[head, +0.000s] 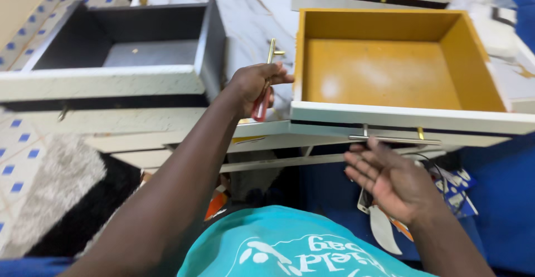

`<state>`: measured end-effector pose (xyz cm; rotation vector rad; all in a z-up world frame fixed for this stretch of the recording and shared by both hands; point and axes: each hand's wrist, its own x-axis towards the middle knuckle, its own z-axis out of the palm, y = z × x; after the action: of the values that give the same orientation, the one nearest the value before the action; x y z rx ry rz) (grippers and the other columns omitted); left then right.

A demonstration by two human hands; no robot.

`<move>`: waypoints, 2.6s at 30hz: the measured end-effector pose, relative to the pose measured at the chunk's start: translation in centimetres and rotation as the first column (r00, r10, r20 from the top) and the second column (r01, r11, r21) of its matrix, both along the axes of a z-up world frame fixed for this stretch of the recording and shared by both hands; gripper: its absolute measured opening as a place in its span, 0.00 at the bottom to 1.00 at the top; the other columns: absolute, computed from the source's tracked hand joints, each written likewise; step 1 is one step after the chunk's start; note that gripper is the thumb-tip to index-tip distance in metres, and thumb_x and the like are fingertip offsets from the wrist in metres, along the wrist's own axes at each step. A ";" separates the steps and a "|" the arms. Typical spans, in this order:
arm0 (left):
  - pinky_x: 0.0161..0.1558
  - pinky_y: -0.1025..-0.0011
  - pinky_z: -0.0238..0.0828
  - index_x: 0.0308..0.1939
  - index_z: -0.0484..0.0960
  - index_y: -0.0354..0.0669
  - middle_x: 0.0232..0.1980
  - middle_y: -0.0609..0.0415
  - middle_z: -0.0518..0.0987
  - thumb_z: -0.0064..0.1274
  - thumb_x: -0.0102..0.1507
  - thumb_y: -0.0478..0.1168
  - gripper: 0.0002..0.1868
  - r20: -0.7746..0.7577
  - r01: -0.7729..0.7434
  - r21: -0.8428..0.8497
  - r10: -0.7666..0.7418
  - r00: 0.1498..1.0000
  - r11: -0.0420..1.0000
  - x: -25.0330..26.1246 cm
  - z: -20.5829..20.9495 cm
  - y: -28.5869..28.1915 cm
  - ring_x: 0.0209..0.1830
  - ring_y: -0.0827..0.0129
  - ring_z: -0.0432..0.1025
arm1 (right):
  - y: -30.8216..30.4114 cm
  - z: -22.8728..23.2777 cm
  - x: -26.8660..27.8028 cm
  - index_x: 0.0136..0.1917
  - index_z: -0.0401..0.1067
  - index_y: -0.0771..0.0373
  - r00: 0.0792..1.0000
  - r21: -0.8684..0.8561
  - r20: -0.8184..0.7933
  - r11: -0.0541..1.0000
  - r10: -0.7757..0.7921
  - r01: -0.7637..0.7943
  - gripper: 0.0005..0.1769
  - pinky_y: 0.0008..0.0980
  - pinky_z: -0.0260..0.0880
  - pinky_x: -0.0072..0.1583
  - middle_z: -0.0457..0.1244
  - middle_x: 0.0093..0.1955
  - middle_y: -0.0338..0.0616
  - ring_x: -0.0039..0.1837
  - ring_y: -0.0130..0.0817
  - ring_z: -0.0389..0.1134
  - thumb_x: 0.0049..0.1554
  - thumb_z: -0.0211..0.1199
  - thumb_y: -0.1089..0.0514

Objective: The person uses a screwdriver to attach metal handles to the front of two open drawers. They align the handles, insert screws, and tighten them to secure the hardware in place.

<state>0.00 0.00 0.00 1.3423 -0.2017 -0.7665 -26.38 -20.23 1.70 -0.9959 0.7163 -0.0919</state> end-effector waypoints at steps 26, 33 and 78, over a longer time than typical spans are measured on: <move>0.37 0.75 0.67 0.57 0.71 0.31 0.52 0.43 0.81 0.43 0.73 0.42 0.16 -0.234 -0.833 -0.295 0.809 0.538 0.469 -13.9 -0.3 25.6 0.42 0.66 0.74 | 25.9 3.4 13.6 0.59 0.77 0.58 0.491 -0.702 -0.333 0.136 0.805 -0.699 0.20 0.27 0.77 0.50 0.73 0.45 0.39 0.46 0.27 0.75 0.61 0.57 0.46; 0.37 0.74 0.71 0.54 0.80 0.37 0.46 0.48 0.79 0.46 0.70 0.43 0.16 -0.368 -0.931 -0.178 0.856 0.362 0.318 -11.9 -1.8 30.2 0.37 0.68 0.71 | 31.0 1.3 16.8 0.58 0.68 0.64 0.474 -0.577 -0.178 0.298 0.862 -0.760 0.15 0.28 0.80 0.49 0.71 0.48 0.42 0.48 0.29 0.75 0.61 0.55 0.55; 0.28 0.77 0.69 0.46 0.78 0.37 0.40 0.47 0.86 0.49 0.69 0.45 0.13 -0.243 -0.936 -0.102 0.904 0.352 0.337 -5.4 -3.5 32.2 0.27 0.73 0.77 | 32.6 -2.8 20.3 0.55 0.73 0.64 0.613 -0.338 -0.012 0.574 0.790 -0.746 0.12 0.26 0.70 0.47 0.69 0.47 0.41 0.44 0.24 0.67 0.64 0.58 0.55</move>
<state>-5.43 32.15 -3.46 0.9269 0.5897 0.1841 -6.05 12.40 -1.15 -1.5282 0.0679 0.5169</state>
